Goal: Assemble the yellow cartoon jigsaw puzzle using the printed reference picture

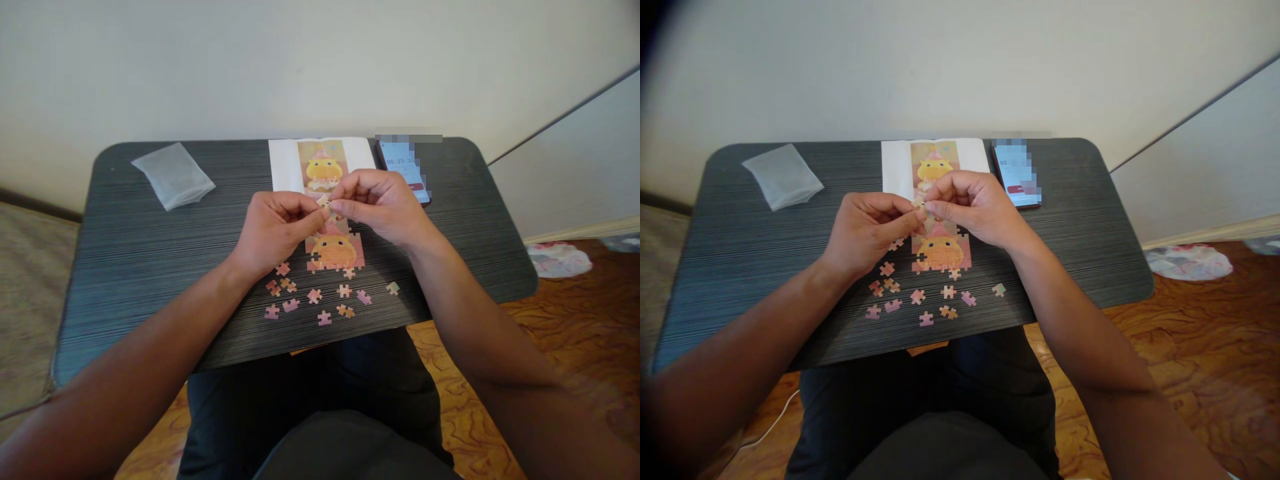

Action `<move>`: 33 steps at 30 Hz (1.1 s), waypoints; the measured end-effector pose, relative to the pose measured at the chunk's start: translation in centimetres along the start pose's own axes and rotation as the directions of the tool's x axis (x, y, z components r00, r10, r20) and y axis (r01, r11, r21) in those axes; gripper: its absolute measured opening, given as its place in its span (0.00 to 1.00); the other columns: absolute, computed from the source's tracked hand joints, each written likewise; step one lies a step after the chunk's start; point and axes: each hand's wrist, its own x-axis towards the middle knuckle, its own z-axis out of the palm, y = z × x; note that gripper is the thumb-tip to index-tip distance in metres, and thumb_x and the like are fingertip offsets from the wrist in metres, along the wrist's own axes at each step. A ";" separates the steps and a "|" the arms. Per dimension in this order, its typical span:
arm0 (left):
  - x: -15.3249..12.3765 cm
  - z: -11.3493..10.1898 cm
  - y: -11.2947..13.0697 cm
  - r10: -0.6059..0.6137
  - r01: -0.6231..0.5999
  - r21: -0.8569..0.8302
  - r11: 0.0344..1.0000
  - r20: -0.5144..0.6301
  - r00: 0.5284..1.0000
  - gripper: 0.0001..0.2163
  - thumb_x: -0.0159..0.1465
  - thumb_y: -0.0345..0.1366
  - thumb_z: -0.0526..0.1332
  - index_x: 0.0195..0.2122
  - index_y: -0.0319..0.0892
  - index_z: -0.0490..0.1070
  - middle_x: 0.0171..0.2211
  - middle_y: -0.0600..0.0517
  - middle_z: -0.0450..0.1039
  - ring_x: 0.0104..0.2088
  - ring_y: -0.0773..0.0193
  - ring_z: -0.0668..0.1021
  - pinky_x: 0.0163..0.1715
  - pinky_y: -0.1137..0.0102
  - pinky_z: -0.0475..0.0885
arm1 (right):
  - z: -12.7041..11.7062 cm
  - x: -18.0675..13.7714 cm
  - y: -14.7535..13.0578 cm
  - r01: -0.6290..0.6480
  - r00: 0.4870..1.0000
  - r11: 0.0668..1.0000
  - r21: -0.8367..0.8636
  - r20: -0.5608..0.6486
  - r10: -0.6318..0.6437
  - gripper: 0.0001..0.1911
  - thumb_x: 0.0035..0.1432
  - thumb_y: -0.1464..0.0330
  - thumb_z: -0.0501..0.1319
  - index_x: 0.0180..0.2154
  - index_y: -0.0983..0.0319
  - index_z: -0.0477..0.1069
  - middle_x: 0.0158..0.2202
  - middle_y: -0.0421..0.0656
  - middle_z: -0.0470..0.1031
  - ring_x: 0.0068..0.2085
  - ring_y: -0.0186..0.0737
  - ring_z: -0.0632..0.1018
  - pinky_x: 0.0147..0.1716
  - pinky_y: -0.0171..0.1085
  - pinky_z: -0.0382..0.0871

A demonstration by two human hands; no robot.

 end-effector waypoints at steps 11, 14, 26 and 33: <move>0.0 -0.1 -0.3 -0.007 0.006 0.035 0.999 0.027 1.000 0.10 0.67 0.41 0.74 0.32 0.41 0.87 0.30 0.49 0.86 0.27 0.67 0.82 0.28 0.74 0.76 | -0.1 0.0 0.2 -0.079 0.996 0.996 0.049 -0.026 0.080 0.26 0.48 0.47 0.83 0.38 0.57 0.81 0.35 0.40 0.82 0.36 0.38 0.79 0.37 0.39 0.77; 0.0 -0.2 -0.5 -0.032 0.031 0.024 0.999 0.070 0.997 0.10 0.67 0.43 0.74 0.34 0.41 0.88 0.32 0.48 0.87 0.29 0.65 0.84 0.30 0.73 0.79 | -0.4 0.0 0.2 -0.088 0.996 0.995 0.046 -0.021 0.089 0.25 0.48 0.48 0.83 0.38 0.58 0.81 0.34 0.39 0.82 0.35 0.37 0.79 0.36 0.39 0.76; 0.3 0.0 -0.1 -0.036 0.034 0.039 0.999 0.066 0.997 0.11 0.68 0.41 0.73 0.30 0.41 0.85 0.28 0.49 0.86 0.24 0.70 0.79 0.26 0.76 0.74 | -0.5 0.1 0.2 -0.040 0.999 0.999 -0.015 0.016 0.040 0.21 0.53 0.52 0.81 0.38 0.59 0.80 0.33 0.38 0.80 0.33 0.35 0.76 0.35 0.38 0.74; 0.3 0.0 -0.1 -0.029 0.023 0.073 0.997 0.081 0.996 0.11 0.69 0.41 0.71 0.31 0.42 0.86 0.30 0.49 0.86 0.27 0.67 0.81 0.29 0.73 0.75 | -1.0 0.1 0.5 -0.051 0.999 0.999 -0.015 0.003 0.051 0.19 0.55 0.54 0.81 0.39 0.58 0.81 0.34 0.39 0.80 0.35 0.36 0.79 0.38 0.39 0.76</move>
